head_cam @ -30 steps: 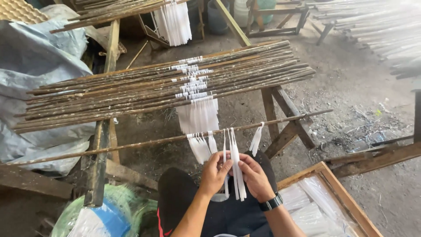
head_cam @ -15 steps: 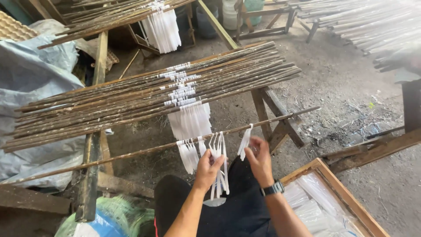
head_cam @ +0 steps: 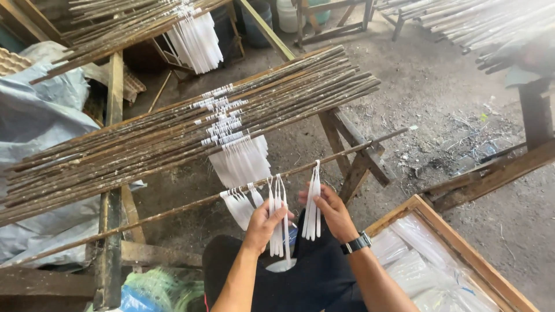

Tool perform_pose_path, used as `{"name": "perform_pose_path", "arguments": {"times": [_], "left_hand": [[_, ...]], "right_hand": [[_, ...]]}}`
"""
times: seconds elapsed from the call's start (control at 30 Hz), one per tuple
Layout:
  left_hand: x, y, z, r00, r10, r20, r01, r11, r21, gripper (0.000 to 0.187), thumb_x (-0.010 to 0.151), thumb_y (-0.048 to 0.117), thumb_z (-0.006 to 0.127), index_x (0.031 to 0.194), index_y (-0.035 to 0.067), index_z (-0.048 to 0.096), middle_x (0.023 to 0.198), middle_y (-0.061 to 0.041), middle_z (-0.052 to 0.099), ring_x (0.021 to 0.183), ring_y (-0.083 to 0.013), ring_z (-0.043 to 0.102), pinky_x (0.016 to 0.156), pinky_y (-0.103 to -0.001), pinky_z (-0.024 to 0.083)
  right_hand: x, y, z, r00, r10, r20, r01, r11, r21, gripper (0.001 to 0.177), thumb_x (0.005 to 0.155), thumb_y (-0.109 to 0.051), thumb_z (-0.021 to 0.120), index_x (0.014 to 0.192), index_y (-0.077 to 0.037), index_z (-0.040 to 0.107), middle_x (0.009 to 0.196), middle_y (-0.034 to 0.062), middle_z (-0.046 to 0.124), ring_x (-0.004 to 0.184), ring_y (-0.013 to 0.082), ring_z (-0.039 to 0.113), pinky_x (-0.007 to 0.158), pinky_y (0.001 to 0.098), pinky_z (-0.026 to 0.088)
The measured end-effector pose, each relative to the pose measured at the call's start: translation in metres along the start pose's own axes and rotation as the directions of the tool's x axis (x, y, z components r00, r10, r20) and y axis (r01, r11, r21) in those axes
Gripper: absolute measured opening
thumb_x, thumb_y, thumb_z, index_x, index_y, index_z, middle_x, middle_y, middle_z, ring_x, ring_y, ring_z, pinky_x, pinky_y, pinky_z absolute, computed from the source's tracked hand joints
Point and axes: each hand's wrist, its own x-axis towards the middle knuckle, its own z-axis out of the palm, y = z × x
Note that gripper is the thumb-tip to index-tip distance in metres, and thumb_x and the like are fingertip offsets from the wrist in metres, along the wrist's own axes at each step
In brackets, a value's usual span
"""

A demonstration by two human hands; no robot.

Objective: The person is preparing candle wicks by removing them from a wooden drying rack and tying them into bundles using blue plastic strips.

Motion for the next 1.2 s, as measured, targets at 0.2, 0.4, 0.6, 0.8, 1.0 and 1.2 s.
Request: {"name": "perform_pose_path", "arguments": {"times": [0.2, 0.4, 0.6, 0.8, 1.0, 1.2], "left_hand": [[-0.003, -0.004, 0.001, 0.997, -0.067, 0.044, 0.071, 0.994, -0.081, 0.018, 0.079, 0.014, 0.060, 0.089, 0.000, 0.056, 0.076, -0.018, 0.066, 0.066, -0.0230, 0.066, 0.060, -0.032, 0.054], [-0.008, -0.001, 0.002, 0.994, -0.076, 0.082, 0.085, 0.990, -0.112, 0.017, 0.080, 0.011, 0.058, 0.092, -0.002, 0.056, 0.079, -0.021, 0.065, 0.069, -0.0258, 0.066, 0.062, -0.033, 0.055], [-0.006, -0.007, -0.007, 0.992, -0.062, 0.112, 0.076, 0.989, -0.124, 0.018, 0.081, 0.009, 0.055, 0.095, -0.003, 0.055, 0.083, -0.022, 0.065, 0.074, -0.0285, 0.066, 0.064, -0.034, 0.054], [-0.011, -0.005, -0.006, 0.994, -0.038, 0.100, 0.051, 0.990, -0.133, 0.020, 0.082, 0.011, 0.054, 0.097, -0.003, 0.055, 0.085, -0.021, 0.065, 0.075, -0.0272, 0.066, 0.064, -0.033, 0.054], [-0.013, -0.007, -0.008, 0.993, -0.028, 0.112, 0.047, 0.985, -0.167, 0.023, 0.086, 0.015, 0.048, 0.100, -0.002, 0.054, 0.086, -0.021, 0.065, 0.077, -0.0282, 0.065, 0.067, -0.036, 0.054], [-0.008, -0.017, -0.008, 0.993, -0.018, 0.116, 0.044, 0.975, -0.220, 0.023, 0.086, 0.014, 0.048, 0.099, -0.003, 0.054, 0.083, -0.021, 0.065, 0.074, -0.0274, 0.066, 0.064, -0.036, 0.055]], "right_hand": [[-0.007, 0.002, 0.003, 0.996, 0.083, -0.020, -0.076, 0.973, 0.217, 0.037, 0.081, -0.007, 0.048, 0.117, 0.001, 0.047, 0.100, 0.0211, 0.062, 0.088, 0.0269, 0.062, 0.069, 0.0374, 0.052], [-0.012, -0.002, 0.003, 0.996, 0.094, 0.002, -0.090, 0.952, 0.292, 0.036, 0.082, -0.009, 0.045, 0.116, 0.003, 0.047, 0.103, 0.0225, 0.059, 0.092, 0.0297, 0.060, 0.068, 0.0396, 0.052], [-0.008, 0.013, -0.001, 0.986, 0.132, -0.106, -0.102, 0.963, 0.247, 0.035, 0.078, -0.002, 0.051, 0.112, 0.005, 0.049, 0.097, 0.0252, 0.061, 0.086, 0.0329, 0.061, 0.067, 0.0391, 0.051], [-0.007, 0.016, -0.001, 0.980, 0.137, -0.146, -0.103, 0.970, 0.221, 0.032, 0.078, -0.001, 0.053, 0.110, 0.005, 0.050, 0.095, 0.0264, 0.061, 0.085, 0.0330, 0.061, 0.065, 0.0384, 0.052], [-0.006, 0.014, 0.002, 0.981, 0.096, -0.170, -0.075, 0.989, 0.127, 0.033, 0.079, -0.002, 0.052, 0.111, 0.005, 0.049, 0.097, 0.0257, 0.061, 0.088, 0.0339, 0.061, 0.066, 0.0367, 0.052], [-0.011, 0.004, 0.019, 0.895, -0.338, -0.290, 0.154, 0.845, -0.512, 0.039, 0.080, -0.005, 0.056, 0.117, -0.001, 0.047, 0.111, 0.0173, 0.048, 0.105, 0.0293, 0.049, 0.084, 0.0385, 0.043]]}}
